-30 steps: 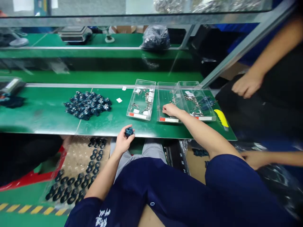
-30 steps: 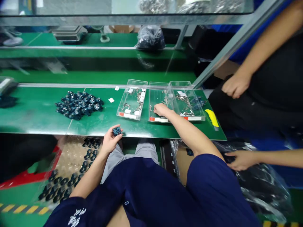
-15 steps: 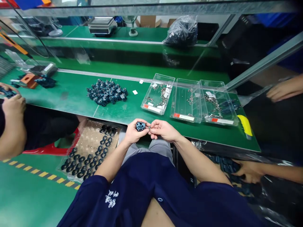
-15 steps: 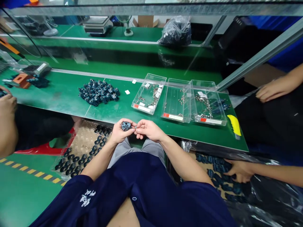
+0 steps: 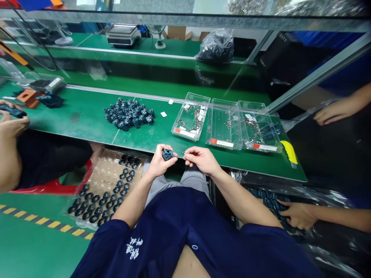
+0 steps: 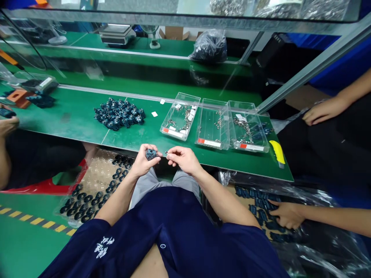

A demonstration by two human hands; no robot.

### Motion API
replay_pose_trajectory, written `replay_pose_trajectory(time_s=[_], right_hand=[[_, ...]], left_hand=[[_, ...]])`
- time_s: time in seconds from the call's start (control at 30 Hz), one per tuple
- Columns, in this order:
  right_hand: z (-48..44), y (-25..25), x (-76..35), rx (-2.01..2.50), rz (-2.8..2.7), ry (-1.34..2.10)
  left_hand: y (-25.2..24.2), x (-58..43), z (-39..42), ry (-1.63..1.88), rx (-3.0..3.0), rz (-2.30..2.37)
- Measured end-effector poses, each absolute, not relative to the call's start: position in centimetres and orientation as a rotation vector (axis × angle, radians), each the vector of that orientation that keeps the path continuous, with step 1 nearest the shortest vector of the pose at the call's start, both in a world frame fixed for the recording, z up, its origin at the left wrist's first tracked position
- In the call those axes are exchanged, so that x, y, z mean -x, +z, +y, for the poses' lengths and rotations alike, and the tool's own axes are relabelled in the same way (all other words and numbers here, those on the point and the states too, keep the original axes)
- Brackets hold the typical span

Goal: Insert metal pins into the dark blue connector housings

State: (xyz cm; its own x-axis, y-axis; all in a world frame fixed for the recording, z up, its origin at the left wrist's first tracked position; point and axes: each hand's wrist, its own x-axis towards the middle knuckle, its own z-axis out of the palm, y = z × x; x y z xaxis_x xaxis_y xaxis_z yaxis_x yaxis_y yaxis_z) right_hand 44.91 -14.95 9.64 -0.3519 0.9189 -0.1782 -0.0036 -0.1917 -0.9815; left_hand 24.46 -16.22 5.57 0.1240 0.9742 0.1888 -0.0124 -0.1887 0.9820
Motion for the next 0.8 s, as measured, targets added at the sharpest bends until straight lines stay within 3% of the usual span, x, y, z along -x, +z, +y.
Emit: replay_pose_trajectory(time_s=[0.3,0.57,0.8], right_hand=[[-13.2,12.5,-44.2,1.052,-1.643,1.723],[-11.0,13.4,-43.0,0.969,-2.017,1.622],[-10.6,12.6,-42.6,1.168,-2.047,1.606]], left_hand=[[5.6,-23.2,-16.1,1.155,-1.273,1.024],[6.3,-22.7,-16.4,1.047,-1.835,1.072],[6.9,-23.5,-16.3,0.992,-2.028,1.098]])
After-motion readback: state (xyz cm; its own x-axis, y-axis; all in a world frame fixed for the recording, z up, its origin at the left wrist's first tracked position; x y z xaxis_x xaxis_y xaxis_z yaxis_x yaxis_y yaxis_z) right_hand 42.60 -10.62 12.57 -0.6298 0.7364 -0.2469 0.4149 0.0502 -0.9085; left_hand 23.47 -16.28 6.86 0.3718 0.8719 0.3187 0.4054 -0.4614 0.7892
